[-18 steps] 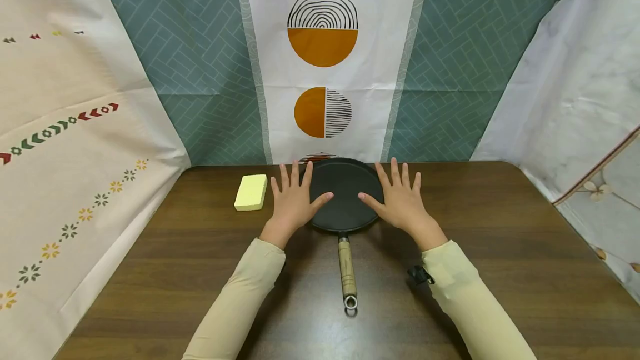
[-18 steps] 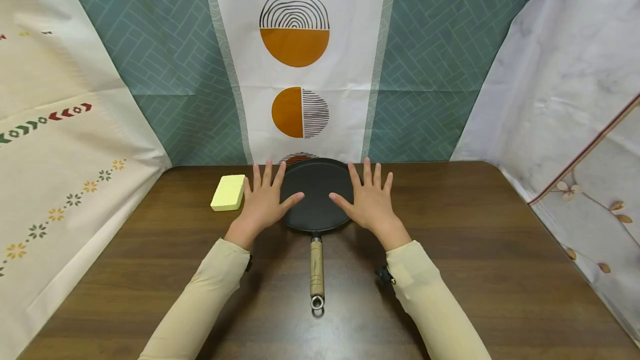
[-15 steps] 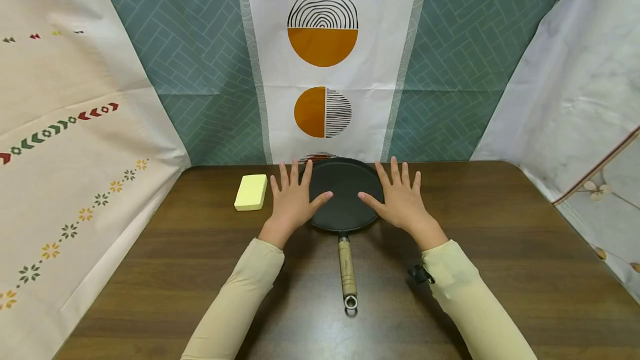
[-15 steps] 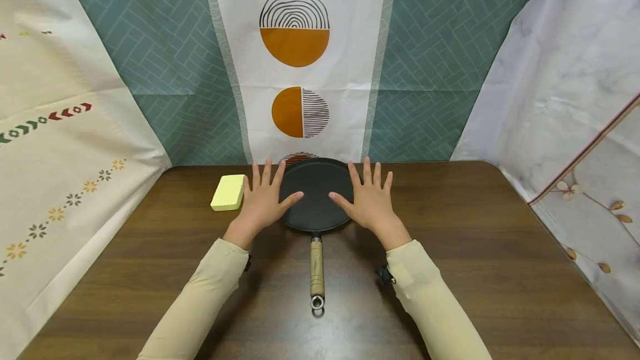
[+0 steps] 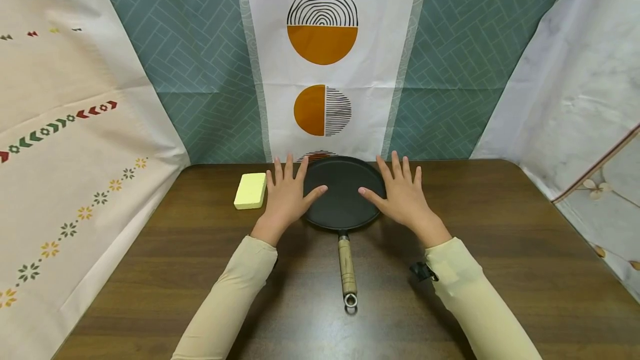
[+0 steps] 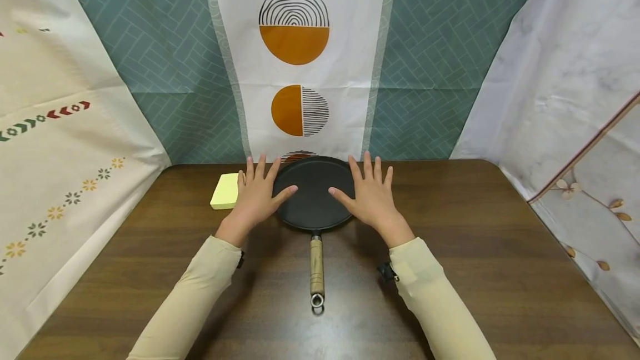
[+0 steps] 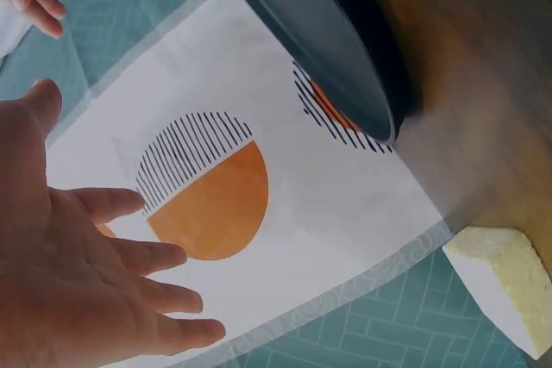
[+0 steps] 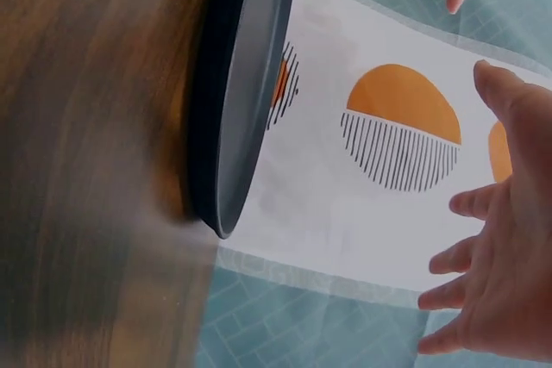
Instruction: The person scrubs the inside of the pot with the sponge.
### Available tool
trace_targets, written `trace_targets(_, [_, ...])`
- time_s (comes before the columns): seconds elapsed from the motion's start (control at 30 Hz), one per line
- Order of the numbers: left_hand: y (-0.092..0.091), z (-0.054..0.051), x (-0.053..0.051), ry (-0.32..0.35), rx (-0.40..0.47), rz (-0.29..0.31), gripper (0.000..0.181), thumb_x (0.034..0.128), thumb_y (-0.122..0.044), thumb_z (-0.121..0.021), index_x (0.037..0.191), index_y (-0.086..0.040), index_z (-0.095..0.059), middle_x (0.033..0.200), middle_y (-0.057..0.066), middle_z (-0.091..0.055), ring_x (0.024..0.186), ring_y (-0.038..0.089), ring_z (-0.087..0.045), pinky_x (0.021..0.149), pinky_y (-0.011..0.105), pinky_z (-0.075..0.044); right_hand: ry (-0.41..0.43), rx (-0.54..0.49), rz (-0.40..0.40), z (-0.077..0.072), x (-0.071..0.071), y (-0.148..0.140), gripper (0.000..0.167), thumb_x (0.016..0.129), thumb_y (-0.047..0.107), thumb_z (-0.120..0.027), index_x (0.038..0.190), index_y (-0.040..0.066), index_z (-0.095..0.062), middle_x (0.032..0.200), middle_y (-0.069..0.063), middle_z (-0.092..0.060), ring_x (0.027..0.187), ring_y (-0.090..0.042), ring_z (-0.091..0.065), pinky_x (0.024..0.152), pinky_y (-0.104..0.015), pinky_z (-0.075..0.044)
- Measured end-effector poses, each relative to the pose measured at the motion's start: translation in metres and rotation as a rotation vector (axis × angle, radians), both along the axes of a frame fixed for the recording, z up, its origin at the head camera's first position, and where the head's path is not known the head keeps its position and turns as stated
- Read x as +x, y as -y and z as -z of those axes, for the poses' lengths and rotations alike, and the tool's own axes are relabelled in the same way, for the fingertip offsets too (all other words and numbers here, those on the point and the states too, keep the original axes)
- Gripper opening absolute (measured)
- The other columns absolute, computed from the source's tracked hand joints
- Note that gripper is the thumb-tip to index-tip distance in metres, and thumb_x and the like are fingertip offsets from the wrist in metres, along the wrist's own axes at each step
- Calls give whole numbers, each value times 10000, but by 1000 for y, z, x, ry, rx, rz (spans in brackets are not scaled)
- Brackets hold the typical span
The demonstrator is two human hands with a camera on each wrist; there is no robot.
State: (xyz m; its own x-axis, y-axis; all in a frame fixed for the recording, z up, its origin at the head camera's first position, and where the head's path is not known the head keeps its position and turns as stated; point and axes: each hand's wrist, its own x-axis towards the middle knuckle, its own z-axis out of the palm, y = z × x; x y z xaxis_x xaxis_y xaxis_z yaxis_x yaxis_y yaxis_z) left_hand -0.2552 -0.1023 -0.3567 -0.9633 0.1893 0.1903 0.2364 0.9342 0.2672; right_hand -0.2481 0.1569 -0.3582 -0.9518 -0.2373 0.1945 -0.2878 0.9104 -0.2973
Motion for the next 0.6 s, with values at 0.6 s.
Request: trace_targets(0.6, [28,-14,-1,-72,14,2,767,945,-592,-455,1536,-144,-257,1587,205,-99,1444,430,31,1120,603,-20,-34,-175,-28,-6,3,-4,951,906,609,-523,1551,73,-75,1579,-243,-71,1439,-436,-62,1096,-643,-14])
